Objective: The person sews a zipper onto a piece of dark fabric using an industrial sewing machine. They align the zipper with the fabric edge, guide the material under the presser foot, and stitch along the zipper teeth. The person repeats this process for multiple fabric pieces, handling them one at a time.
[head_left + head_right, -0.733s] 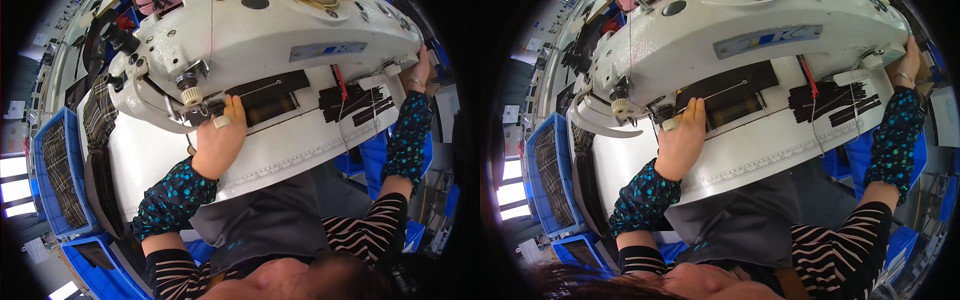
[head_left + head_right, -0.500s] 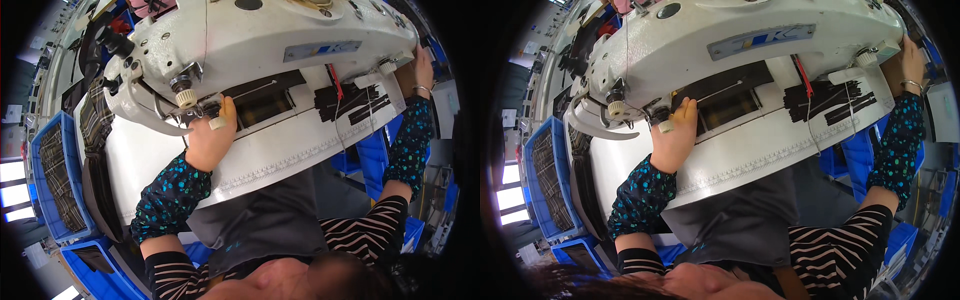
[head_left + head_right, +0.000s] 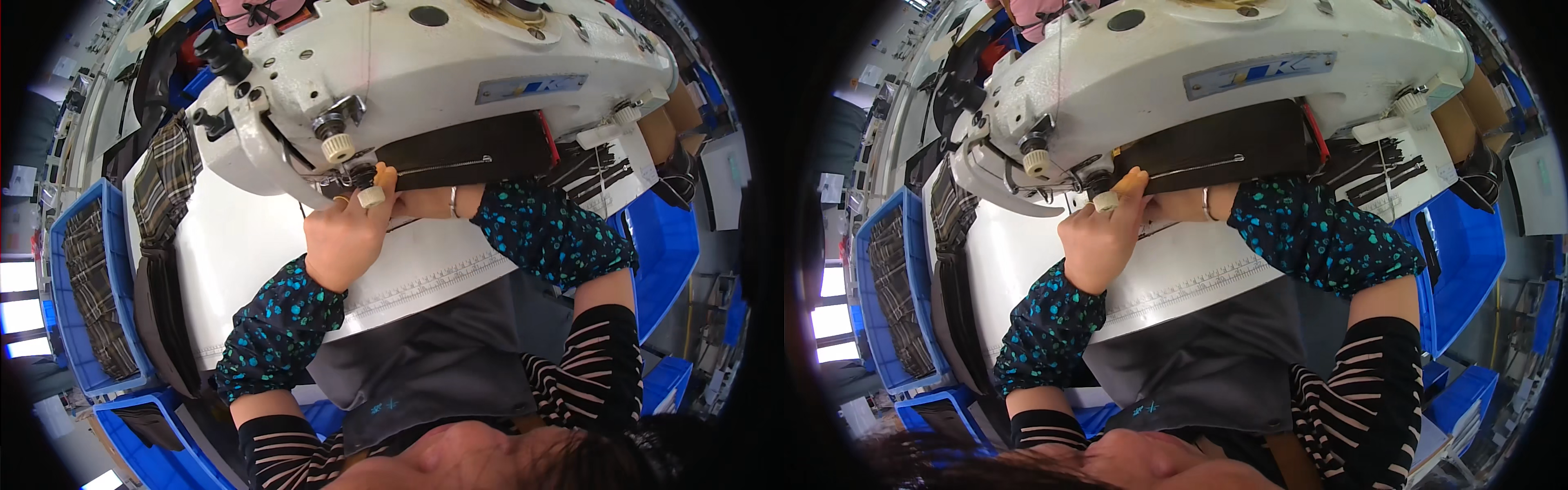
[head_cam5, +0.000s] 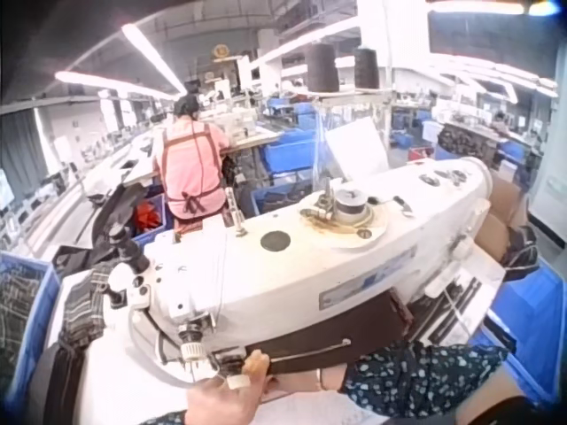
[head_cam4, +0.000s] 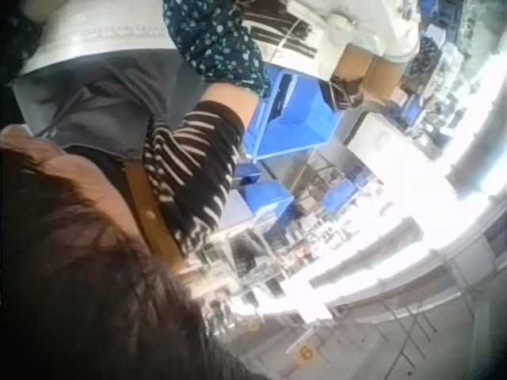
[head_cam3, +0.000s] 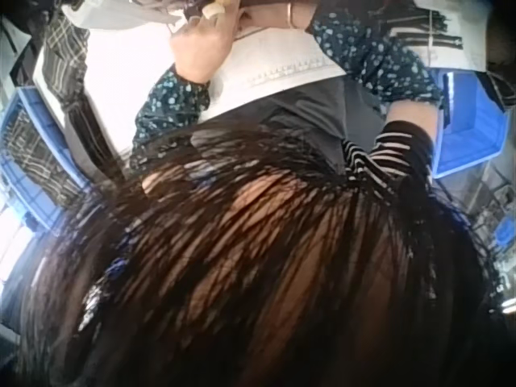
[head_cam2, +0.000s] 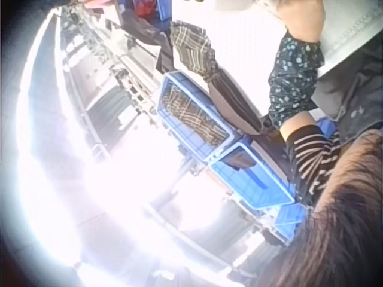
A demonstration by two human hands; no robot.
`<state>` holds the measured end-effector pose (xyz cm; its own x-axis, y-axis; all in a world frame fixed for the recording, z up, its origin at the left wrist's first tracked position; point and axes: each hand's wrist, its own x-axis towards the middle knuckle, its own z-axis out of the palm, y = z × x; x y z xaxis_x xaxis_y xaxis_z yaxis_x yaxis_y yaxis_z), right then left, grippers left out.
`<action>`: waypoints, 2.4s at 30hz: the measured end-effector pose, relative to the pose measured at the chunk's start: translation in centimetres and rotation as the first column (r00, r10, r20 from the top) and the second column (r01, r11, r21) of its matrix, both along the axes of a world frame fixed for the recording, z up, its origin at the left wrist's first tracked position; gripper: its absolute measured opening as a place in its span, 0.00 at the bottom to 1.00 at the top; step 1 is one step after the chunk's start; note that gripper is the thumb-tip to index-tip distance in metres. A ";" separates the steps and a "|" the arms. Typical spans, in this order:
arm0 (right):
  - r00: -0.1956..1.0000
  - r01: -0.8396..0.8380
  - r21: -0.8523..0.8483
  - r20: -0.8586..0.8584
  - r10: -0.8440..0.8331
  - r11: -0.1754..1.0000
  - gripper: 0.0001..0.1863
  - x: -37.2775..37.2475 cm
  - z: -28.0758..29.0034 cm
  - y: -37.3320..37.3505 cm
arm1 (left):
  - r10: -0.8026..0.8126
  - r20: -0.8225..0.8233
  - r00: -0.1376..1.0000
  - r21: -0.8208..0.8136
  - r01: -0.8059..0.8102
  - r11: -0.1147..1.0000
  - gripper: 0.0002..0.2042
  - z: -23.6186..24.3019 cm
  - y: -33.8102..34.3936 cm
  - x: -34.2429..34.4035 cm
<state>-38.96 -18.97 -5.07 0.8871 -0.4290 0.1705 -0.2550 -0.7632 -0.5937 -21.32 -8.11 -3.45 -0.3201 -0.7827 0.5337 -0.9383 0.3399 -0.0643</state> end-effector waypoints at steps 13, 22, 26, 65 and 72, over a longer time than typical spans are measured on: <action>0.993 0.117 -0.533 0.078 -0.089 0.838 0.18 -2.5 2.0 3.7 | 0.006 0.177 0.984 0.076 -0.020 0.997 0.22 -0.3 1.7 -0.3; 0.999 -0.036 -0.302 0.021 0.044 0.953 0.05 0.2 0.9 -0.5 | 0.040 -0.129 0.991 0.061 -0.032 0.998 0.13 -1.1 5.1 7.0; 0.997 0.035 -0.280 0.080 -0.013 0.959 0.06 0.3 -0.1 -0.2 | 0.133 -0.156 0.979 0.229 -0.095 0.969 0.12 -1.7 4.6 8.0; 0.996 0.028 -0.187 -0.076 -0.043 0.982 0.13 0.3 1.4 1.9 | -0.077 -0.151 0.986 0.250 0.113 0.962 0.15 -4.3 -4.5 11.5; 0.993 0.115 -0.096 -0.024 -0.117 0.989 0.11 0.3 0.9 1.8 | -0.101 -0.109 0.989 0.187 0.121 0.975 0.15 -4.7 -4.6 11.6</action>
<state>-38.68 -17.14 -4.14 0.8375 -0.5124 0.1901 -0.3611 -0.7799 -0.5112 -9.68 -12.75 -8.19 -0.3646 -0.8363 0.4095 -0.8924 0.4393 0.1027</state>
